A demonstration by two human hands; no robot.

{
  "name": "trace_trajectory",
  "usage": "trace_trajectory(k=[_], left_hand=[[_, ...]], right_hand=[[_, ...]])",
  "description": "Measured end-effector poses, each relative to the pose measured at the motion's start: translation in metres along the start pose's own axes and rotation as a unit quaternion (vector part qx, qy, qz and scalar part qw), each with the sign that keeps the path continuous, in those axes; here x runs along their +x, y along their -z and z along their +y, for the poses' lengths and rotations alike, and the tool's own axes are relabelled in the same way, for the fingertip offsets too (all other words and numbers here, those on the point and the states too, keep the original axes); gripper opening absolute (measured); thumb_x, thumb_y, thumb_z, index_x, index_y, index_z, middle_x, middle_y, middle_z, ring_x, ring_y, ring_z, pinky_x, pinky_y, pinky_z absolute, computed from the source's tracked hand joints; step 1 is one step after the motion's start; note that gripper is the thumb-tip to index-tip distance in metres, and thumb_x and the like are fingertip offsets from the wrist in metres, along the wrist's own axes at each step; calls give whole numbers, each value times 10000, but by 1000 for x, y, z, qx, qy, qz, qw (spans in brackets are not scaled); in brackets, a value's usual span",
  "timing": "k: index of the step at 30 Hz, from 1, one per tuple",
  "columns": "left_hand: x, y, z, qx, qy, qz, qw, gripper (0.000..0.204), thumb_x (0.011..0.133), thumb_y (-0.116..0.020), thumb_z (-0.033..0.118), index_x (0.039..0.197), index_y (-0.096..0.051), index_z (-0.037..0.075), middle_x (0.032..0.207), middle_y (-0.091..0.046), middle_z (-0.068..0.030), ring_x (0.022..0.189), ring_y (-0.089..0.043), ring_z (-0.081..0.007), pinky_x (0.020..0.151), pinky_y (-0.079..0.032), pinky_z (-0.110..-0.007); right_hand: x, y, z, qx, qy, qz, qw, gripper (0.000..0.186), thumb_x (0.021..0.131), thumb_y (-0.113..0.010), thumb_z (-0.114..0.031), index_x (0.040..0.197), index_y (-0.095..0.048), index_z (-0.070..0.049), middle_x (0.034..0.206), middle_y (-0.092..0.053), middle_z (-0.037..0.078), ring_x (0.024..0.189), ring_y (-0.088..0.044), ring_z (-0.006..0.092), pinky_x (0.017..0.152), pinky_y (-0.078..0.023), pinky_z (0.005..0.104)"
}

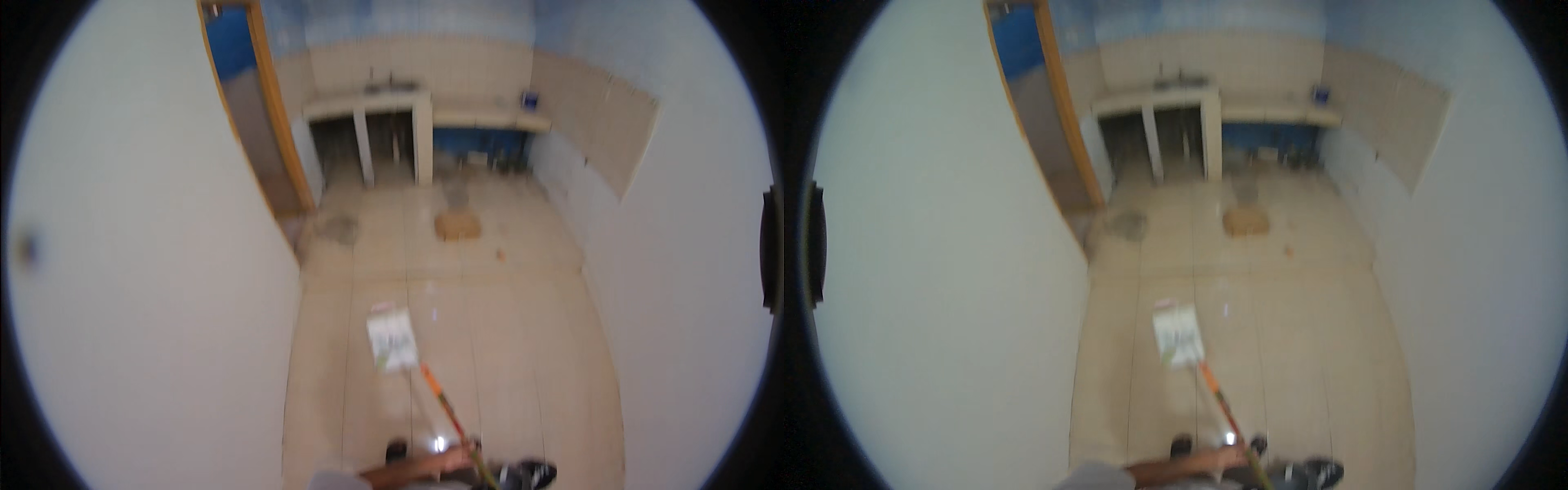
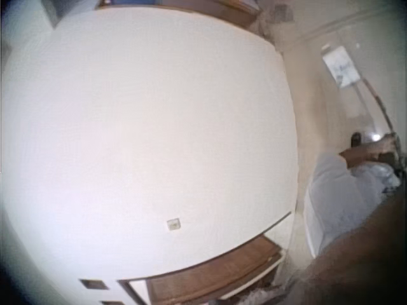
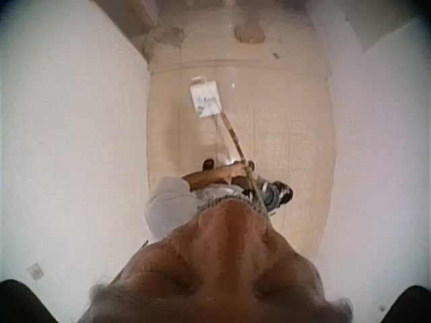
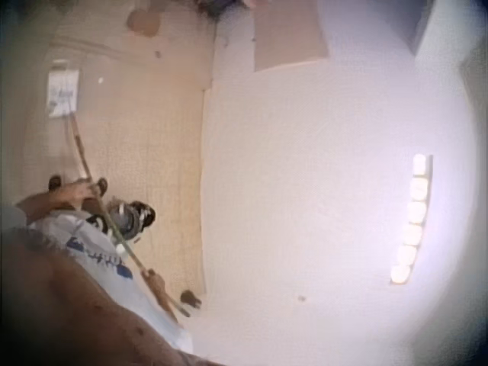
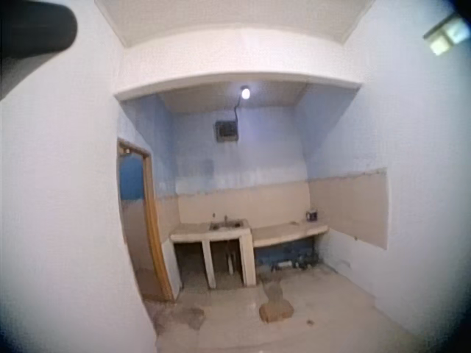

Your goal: The person uses a long-handled paint roller to apply white paint to the ceiling of a room. They repeatedly roll the tool in a paint tray on the floor to reload it and then extend it upward to cover the ceiling surface.

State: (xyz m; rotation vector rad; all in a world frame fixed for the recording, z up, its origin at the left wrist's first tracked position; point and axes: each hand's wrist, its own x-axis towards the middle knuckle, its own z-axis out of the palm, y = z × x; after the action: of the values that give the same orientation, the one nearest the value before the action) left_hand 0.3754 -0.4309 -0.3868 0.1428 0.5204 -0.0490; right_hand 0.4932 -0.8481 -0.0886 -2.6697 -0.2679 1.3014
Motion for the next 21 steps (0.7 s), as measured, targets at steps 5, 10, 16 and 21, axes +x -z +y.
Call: trace_trajectory(k=[5,10,16,21], left_hand=[[14,-127,68,146,-153,55,976,318,1055,-515,385,1210,-521,107,1097,-643,-86,1043,-659,-238,916,-545,-398],[-44,-349,168,317,-355,52,878,303,1064,-500,373,1193,-514,99,1065,-634,-78,1020,-655,-221,905,-544,-382],[-93,-598,265,377,-516,-71,765,338,1052,-517,385,1190,-487,78,971,-551,-45,879,-609,-178,823,-553,-388],[-90,-759,346,376,-585,-205,688,286,1061,-508,331,1144,-531,58,888,-566,-41,749,-592,-158,698,-558,-339]], right_hand=[[74,52,-108,22,158,51,986,355,1038,-491,-268,1300,-566,-40,880,-519,117,797,-496,280,728,-449,395],[118,88,-140,56,271,73,958,389,1036,-503,-270,1351,-529,-44,985,-556,166,900,-541,305,796,-467,412],[153,118,-133,89,354,86,927,442,1033,-517,-272,1412,-484,-48,1110,-600,223,1024,-594,334,878,-490,431],[178,108,-134,153,451,128,870,493,1031,-529,-274,1463,-447,-51,1215,-637,272,1127,-638,359,945,-509,447]])
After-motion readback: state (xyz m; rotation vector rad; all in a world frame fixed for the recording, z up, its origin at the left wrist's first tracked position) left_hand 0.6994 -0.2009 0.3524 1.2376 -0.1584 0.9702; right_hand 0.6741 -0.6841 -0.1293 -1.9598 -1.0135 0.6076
